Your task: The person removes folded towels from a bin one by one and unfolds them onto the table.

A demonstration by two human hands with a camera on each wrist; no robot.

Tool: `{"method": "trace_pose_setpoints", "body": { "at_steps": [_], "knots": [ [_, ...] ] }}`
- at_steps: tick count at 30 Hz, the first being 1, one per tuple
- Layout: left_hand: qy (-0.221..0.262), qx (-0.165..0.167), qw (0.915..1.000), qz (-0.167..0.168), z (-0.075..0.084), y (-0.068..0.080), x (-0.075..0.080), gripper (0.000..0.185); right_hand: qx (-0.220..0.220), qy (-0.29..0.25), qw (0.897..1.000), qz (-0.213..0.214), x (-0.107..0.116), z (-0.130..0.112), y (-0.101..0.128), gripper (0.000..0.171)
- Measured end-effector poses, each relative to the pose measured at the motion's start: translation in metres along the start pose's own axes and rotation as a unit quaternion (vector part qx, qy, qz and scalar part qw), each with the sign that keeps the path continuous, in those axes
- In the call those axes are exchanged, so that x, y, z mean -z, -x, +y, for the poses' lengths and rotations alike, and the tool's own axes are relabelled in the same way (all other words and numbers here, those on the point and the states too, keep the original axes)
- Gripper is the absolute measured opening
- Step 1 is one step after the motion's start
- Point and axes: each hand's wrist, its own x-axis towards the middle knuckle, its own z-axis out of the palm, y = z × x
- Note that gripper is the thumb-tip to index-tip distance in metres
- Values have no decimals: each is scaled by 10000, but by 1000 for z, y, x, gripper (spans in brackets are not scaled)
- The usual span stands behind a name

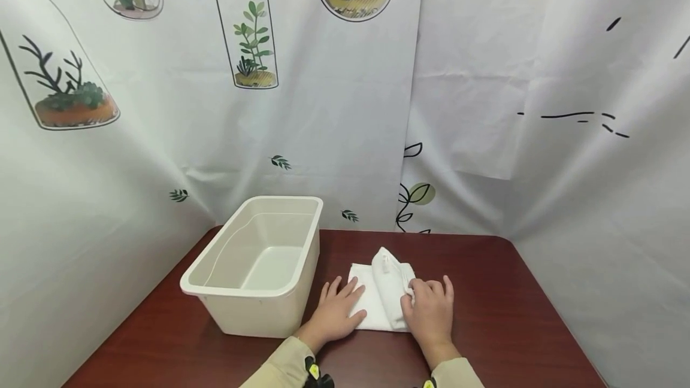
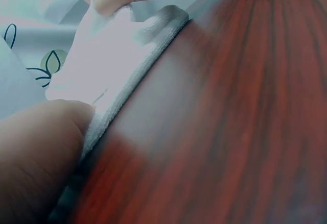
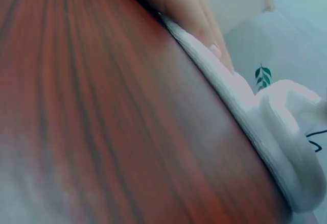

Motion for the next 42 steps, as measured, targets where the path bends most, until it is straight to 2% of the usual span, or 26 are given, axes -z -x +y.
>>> {"method": "trace_pose_setpoints", "body": {
  "at_steps": [2, 6, 16, 20, 27, 33, 39, 42],
  "knots": [
    [-220, -37, 9997, -104, 0, 0, -1, 60, 11, -1, 10000, 67, 2, 3, 0, 13],
    [-339, -38, 9993, -121, -1, 1, -2, 60, -50, 51, 10000, 47, 6, 9, 1, 16],
    [-195, -2, 9998, -95, -2, 1, -6, 60, -534, 330, 9977, -274, 22, 25, 3, 15],
    [-174, -2, 9998, -69, -2, 3, -7, 60, -813, 464, 9940, -572, 30, 31, 4, 15],
    [-89, 15, 9999, -64, -1, 3, -5, 59, -1233, 747, 9787, -1462, 43, 45, 4, 13],
    [-115, 49, 9999, -89, 1, 6, -1, 61, -1448, 870, 9670, -1907, 55, 55, 6, 11],
    [-108, 86, 9997, -179, 1, 7, 1, 61, -1854, 1051, 9444, -2505, 68, 69, 8, 14],
    [-119, 128, 9996, -235, 2, 7, 3, 61, -2095, 1101, 9342, -2668, 74, 78, 12, 17]
  ]
}}
